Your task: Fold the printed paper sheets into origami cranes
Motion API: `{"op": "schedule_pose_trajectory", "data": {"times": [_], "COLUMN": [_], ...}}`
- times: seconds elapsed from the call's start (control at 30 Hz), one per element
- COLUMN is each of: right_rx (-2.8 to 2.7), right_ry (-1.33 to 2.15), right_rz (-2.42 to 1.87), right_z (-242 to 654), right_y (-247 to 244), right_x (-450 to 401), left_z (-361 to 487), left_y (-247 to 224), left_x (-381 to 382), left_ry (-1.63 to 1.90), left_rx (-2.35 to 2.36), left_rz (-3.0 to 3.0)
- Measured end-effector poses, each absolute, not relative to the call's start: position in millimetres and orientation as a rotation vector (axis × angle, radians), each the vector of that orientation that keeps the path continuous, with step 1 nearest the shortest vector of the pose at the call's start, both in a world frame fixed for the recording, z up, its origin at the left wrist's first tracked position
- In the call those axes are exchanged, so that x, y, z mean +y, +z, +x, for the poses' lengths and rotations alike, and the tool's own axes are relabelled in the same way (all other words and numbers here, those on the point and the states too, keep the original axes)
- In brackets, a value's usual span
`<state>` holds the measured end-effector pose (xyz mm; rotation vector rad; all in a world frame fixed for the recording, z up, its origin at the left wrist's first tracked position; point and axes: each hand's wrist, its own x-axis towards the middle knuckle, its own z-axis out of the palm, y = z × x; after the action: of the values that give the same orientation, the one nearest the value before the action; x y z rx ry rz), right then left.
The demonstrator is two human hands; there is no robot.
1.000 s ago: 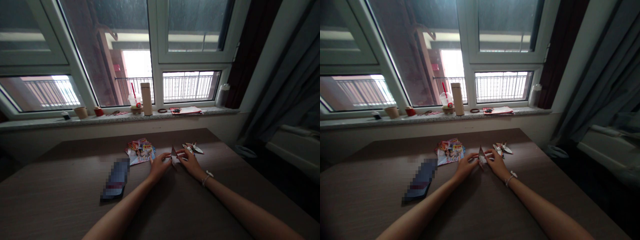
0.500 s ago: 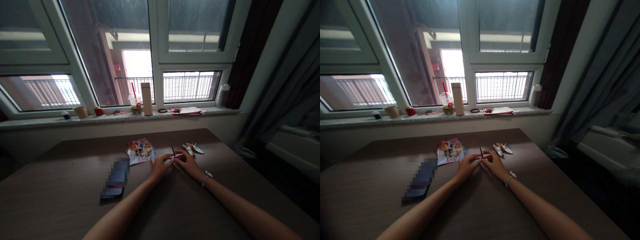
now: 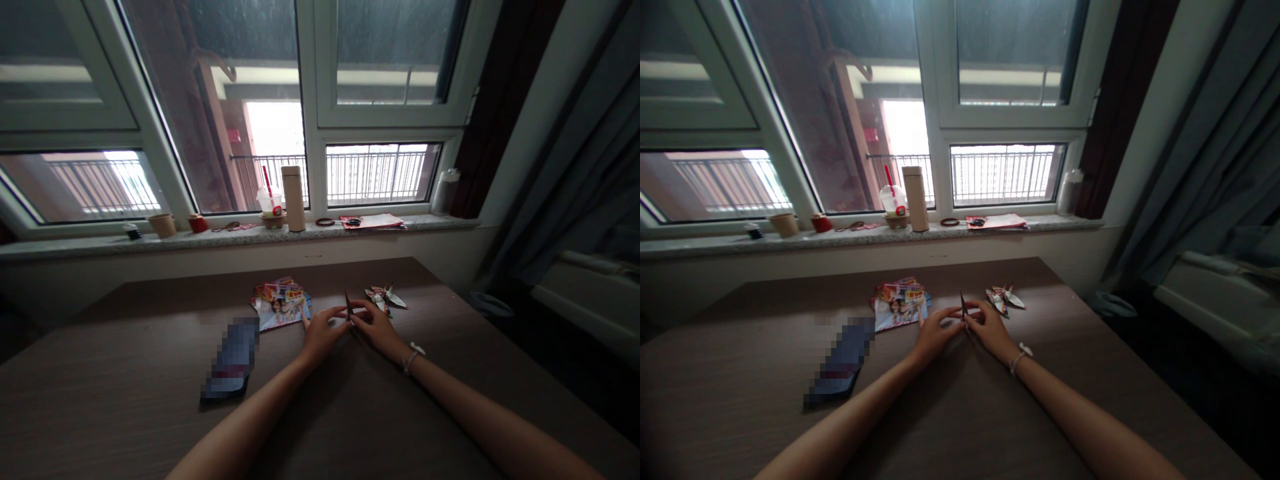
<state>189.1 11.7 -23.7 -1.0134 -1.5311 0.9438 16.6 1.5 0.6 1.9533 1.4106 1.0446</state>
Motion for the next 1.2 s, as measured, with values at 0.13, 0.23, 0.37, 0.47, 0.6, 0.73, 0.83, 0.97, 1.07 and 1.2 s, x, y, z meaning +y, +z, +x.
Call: {"op": "schedule_pose_trajectory", "data": {"times": [0.13, 0.23, 0.37, 0.47, 0.6, 0.73, 0.83, 0.97, 1.07, 1.2], "right_rx": [-1.505, -1.502, -1.491, -1.488, -1.533, -1.579, -1.583, -1.573, -1.555, -1.539], "right_ry": [0.959, 0.968, 0.97, 0.959, 0.874, 0.746, 0.682, 0.745, 0.844, 0.858], "right_rz": [-1.023, -1.011, -1.003, -1.008, -1.038, -1.078, -1.111, -1.092, -1.067, -1.083], "right_z": [188, 187, 187, 188, 189, 189, 188, 187, 187, 190], "right_y": [-23, -23, -23, -24, -22, -15, -12, -14, -16, -20], "right_x": [11, 11, 12, 14, 13, 9, 7, 6, 8, 13], "left_z": [17, 18, 18, 18, 18, 17, 17, 17, 17, 17], "left_y": [1, 1, 2, 3, 3, 3, 3, 1, -1, -3], "left_x": [1, 1, 0, 0, 1, 2, 2, 3, 4, 5], "left_ry": [1.047, 1.058, 1.07, 1.068, 1.08, 1.101, 1.113, 1.126, 1.148, 1.139], "left_rx": [1.418, 1.421, 1.401, 1.401, 1.387, 1.368, 1.373, 1.365, 1.359, 1.33], "left_rz": [1.948, 1.941, 1.929, 1.925, 1.908, 1.884, 1.885, 1.886, 1.888, 1.894]}}
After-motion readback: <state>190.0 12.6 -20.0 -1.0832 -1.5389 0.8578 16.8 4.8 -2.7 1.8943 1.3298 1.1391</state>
